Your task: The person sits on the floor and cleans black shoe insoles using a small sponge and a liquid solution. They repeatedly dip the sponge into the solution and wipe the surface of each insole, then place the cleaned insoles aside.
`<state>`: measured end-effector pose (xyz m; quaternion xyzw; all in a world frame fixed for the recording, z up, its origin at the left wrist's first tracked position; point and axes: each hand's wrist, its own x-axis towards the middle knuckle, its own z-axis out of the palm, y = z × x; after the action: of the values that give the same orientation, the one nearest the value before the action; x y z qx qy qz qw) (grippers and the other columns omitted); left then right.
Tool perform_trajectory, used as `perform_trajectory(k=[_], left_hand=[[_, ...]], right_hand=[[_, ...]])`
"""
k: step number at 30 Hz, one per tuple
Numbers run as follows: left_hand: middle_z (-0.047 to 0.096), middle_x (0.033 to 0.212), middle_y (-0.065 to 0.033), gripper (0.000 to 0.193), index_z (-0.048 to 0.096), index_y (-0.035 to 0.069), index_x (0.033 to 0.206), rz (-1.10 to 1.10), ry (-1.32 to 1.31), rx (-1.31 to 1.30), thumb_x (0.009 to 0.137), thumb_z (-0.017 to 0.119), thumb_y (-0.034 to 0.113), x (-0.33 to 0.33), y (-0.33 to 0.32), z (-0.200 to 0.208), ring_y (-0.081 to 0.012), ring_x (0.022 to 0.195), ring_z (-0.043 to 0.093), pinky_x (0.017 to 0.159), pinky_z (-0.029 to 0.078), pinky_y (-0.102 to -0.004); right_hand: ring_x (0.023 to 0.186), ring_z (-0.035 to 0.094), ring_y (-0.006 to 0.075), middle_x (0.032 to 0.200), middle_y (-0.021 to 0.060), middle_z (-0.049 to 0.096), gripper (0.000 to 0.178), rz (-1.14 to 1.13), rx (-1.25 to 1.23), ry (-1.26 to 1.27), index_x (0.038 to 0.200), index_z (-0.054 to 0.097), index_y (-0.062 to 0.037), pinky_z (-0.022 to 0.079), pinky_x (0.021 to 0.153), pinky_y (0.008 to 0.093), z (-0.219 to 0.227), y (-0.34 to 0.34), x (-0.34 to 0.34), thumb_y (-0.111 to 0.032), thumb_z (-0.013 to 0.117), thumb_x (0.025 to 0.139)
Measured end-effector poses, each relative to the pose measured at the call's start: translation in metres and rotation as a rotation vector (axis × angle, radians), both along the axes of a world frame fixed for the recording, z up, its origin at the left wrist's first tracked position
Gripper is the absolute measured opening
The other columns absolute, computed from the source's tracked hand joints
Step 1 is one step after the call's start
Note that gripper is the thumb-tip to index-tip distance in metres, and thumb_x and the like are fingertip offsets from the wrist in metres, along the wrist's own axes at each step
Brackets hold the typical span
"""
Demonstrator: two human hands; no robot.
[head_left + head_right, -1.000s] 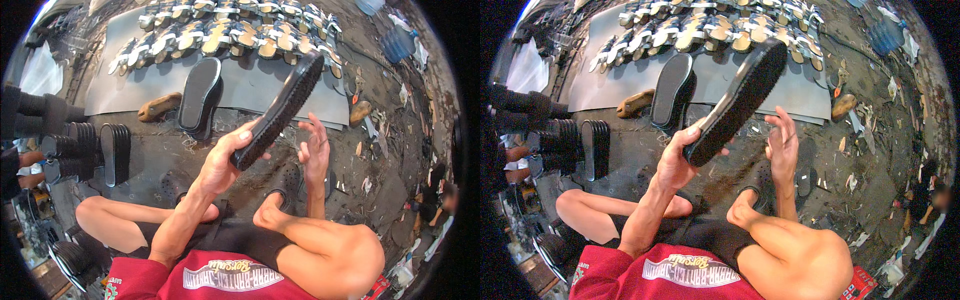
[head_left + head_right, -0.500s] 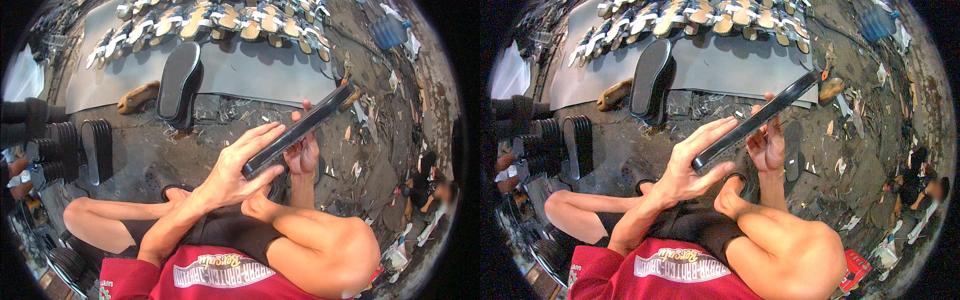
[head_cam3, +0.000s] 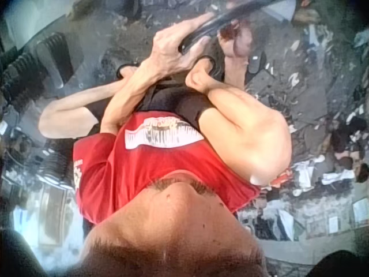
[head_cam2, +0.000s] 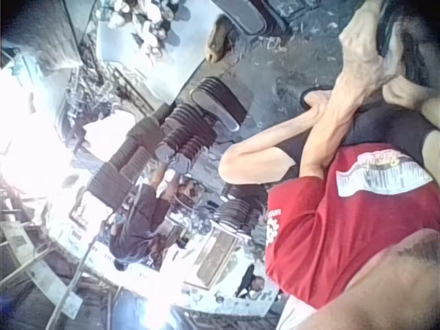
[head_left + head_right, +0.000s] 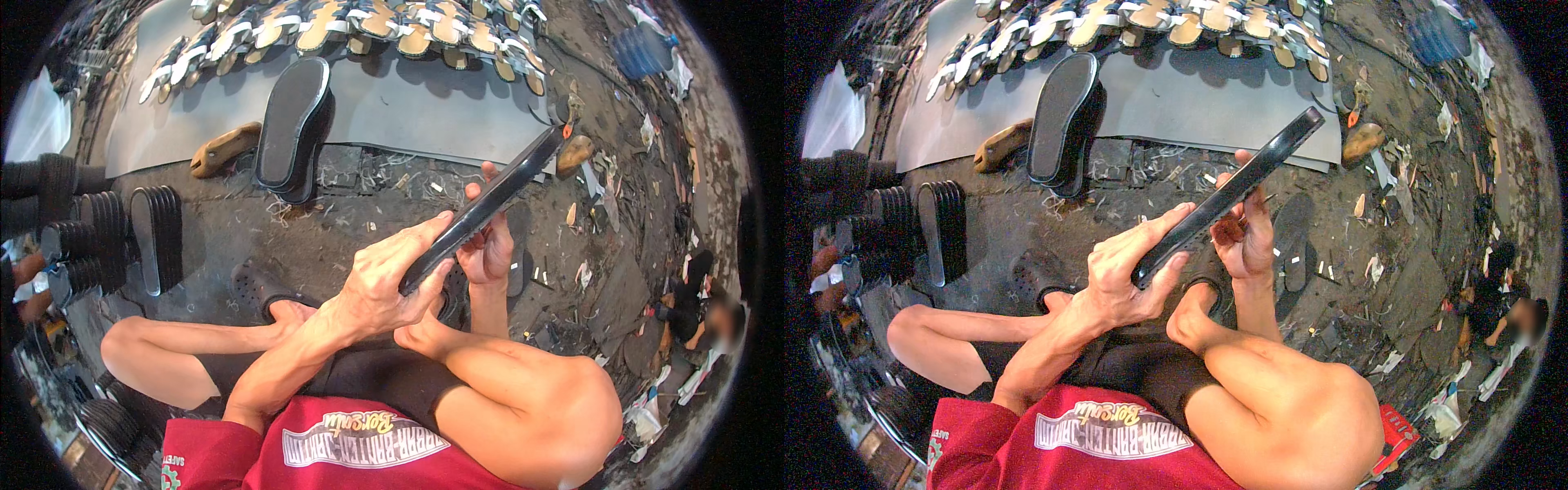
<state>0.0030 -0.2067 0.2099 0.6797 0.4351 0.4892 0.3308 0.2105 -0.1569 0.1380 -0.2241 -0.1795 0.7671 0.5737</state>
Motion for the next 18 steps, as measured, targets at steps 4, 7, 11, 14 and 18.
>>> perform_trajectory(k=[4,7,11,14,18], left_hand=[[0.07,0.136,-0.028,0.049,0.066,-0.008,0.136,-0.011,0.037,-0.153,0.091,0.08,0.002,-0.001,0.0,0.002,-0.0388,0.122,0.074,0.102,0.061,-0.0419],[0.067,0.144,-0.0265,0.054,0.063,-0.005,0.143,-0.093,-0.194,-0.34,0.093,0.081,0.008,0.001,0.008,-0.013,-0.0338,0.129,0.071,0.106,0.057,-0.0411],[0.066,0.139,-0.0176,0.079,0.03,0.012,0.173,-0.376,-0.815,-1.144,0.108,0.068,0.035,-0.012,0.012,-0.021,-0.0231,0.108,0.072,0.095,0.059,-0.0364],[0.07,0.126,-0.0119,0.068,0.04,0.012,0.17,-0.267,-0.912,-1.233,0.111,0.062,0.039,-0.018,0.016,-0.036,-0.0156,0.092,0.069,0.082,0.057,-0.0308],[0.063,0.154,-0.0163,0.067,0.061,0.003,0.153,0.259,-0.006,-0.389,0.092,0.083,0.017,-0.052,0.041,-0.034,-0.0283,0.144,0.058,0.123,0.041,-0.0408]], right_hand=[[0.054,0.042,-0.0012,0.099,-0.0043,0.067,0.061,-0.025,-0.074,-0.042,0.167,0.04,-0.018,0.036,0.048,0.0154,0.001,-0.004,-0.001,-0.027,0.065,0.112],[0.053,0.037,-0.0009,0.091,-0.008,0.061,0.051,-0.039,-0.161,-0.003,0.16,0.049,-0.022,0.033,0.047,0.0163,-0.009,-0.005,0.006,-0.027,0.064,0.112],[0.054,0.031,0.0005,0.083,-0.0113,0.05,0.025,0.044,-0.179,-0.046,0.137,0.063,-0.0241,0.027,0.047,0.0189,-0.025,-0.017,0.009,-0.027,0.064,0.113],[0.061,0.049,0.0041,0.098,-0.002,0.062,0.034,0.121,-0.198,-0.711,0.141,0.063,-0.0166,0.039,0.05,0.0225,-0.026,-0.026,0.009,-0.027,0.07,0.109],[0.102,0.067,0.0325,0.123,0.0147,0.065,0.058,-0.273,0.005,-1.882,0.147,0.057,-0.0082,0.056,0.087,0.0425,-0.06,-0.053,0.062,-0.033,0.079,0.1]])
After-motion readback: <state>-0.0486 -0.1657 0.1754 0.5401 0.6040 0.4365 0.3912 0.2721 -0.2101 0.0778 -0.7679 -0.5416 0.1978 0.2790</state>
